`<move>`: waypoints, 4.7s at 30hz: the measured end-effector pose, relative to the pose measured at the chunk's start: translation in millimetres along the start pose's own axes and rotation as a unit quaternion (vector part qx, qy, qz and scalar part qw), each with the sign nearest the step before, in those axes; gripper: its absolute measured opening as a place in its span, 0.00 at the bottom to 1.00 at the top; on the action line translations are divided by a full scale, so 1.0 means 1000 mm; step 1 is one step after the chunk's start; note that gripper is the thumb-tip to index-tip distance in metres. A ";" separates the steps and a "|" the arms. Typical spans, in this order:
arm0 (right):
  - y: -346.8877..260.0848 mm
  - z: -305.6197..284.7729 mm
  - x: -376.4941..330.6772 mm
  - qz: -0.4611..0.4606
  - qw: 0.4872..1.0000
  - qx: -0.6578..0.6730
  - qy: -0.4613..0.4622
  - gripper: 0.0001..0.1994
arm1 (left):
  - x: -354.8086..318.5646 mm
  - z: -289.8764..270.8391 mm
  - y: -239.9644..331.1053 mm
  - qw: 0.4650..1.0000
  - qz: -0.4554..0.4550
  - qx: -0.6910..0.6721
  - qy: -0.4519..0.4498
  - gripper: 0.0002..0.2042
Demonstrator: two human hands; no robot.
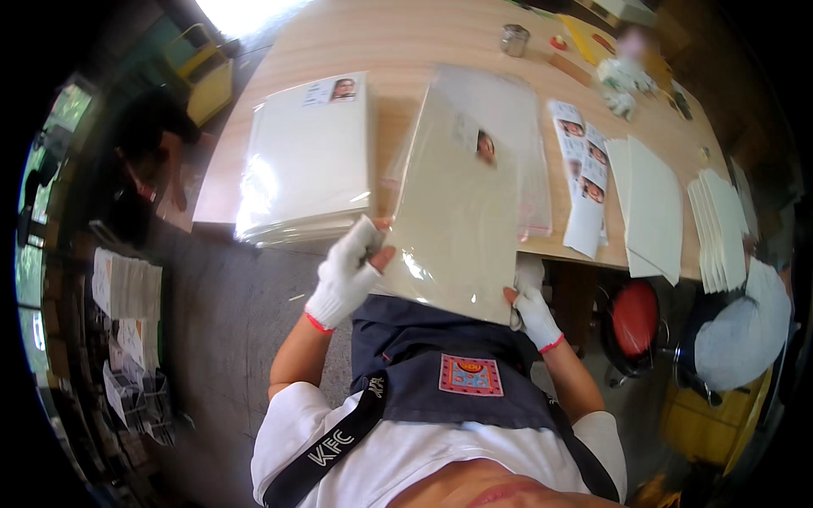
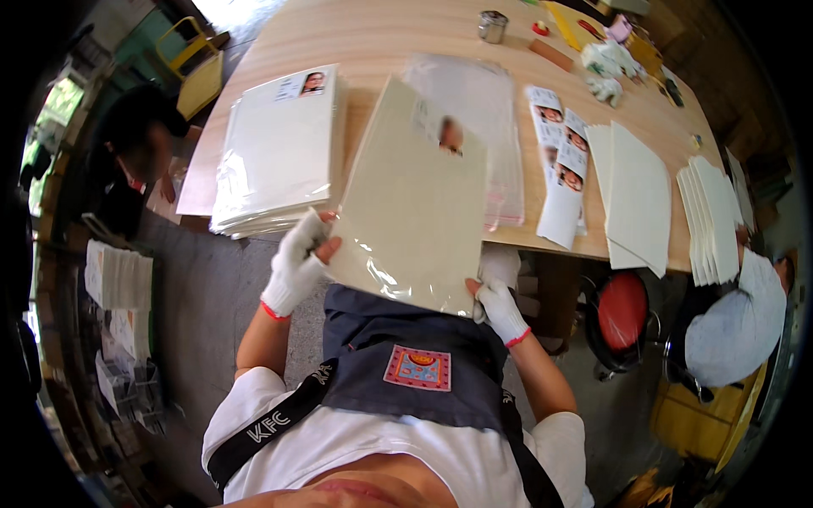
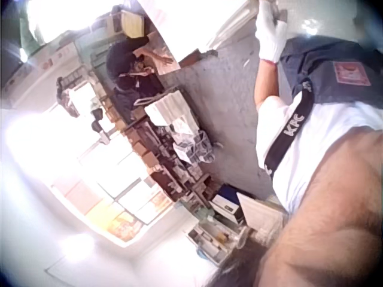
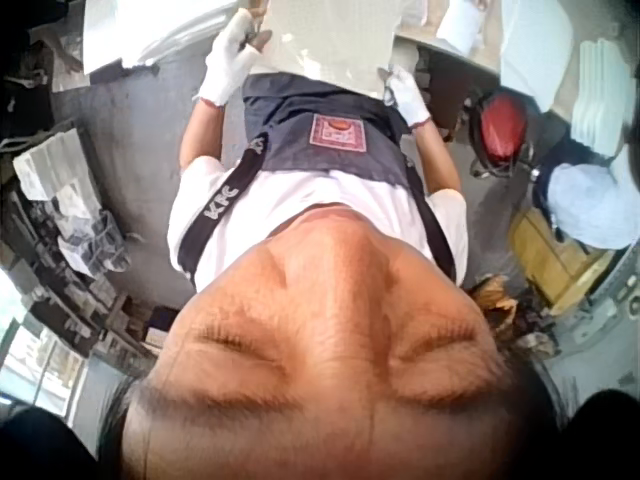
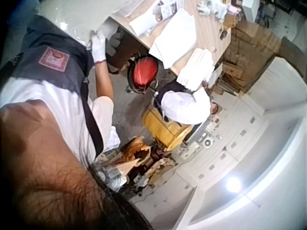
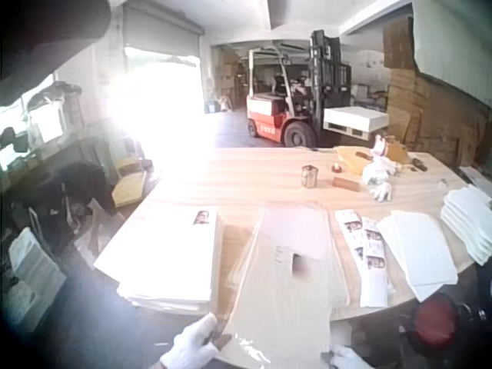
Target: The person repeatedly picks up a white rectangular sheet and a printed label, places the label on the sheet, and inserts the assembly into a clear plastic bag. The person then places the completed package onto a stack on the table.
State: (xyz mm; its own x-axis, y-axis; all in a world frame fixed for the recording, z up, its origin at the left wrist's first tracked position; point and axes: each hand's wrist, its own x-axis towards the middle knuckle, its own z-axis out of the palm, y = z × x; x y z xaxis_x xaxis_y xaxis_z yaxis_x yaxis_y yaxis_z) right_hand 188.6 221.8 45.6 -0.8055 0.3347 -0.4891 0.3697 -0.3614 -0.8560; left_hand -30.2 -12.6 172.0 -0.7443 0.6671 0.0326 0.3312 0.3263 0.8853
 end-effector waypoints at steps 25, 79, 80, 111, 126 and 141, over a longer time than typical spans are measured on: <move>-0.047 -0.049 0.071 -0.185 0.954 0.010 0.237 0.11 | 0.019 -0.139 -0.158 0.889 0.046 0.248 0.383 0.25; 0.033 -0.137 -0.108 -0.119 0.908 0.361 0.177 0.22 | 0.149 0.137 -0.099 0.928 0.240 0.286 0.025 0.14; 0.030 -0.127 -0.105 -0.117 0.901 0.377 0.178 0.22 | 0.149 0.136 -0.096 0.944 0.230 0.235 0.016 0.14; 0.027 -0.002 -0.053 0.019 0.945 0.309 0.107 0.14 | 0.012 0.325 -0.141 0.589 -0.241 -0.769 -0.054 0.19; -0.001 0.026 0.042 -0.061 0.993 -0.084 0.047 0.09 | -0.011 0.201 -0.145 0.768 -0.356 -0.526 -0.080 0.10; -0.004 0.064 0.058 -0.263 0.864 -0.428 -0.022 0.02 | 0.001 0.160 -0.178 0.891 -0.252 -0.368 -0.078 0.11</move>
State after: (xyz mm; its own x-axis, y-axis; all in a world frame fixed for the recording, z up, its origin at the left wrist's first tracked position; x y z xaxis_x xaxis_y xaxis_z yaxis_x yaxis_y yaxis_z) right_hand 110.4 187.1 31.6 -0.9763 0.2164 -0.0042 0.1394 0.6136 -0.7772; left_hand 2.9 37.2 -60.0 -0.5822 0.6634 -0.4700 -0.5362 0.1212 0.8353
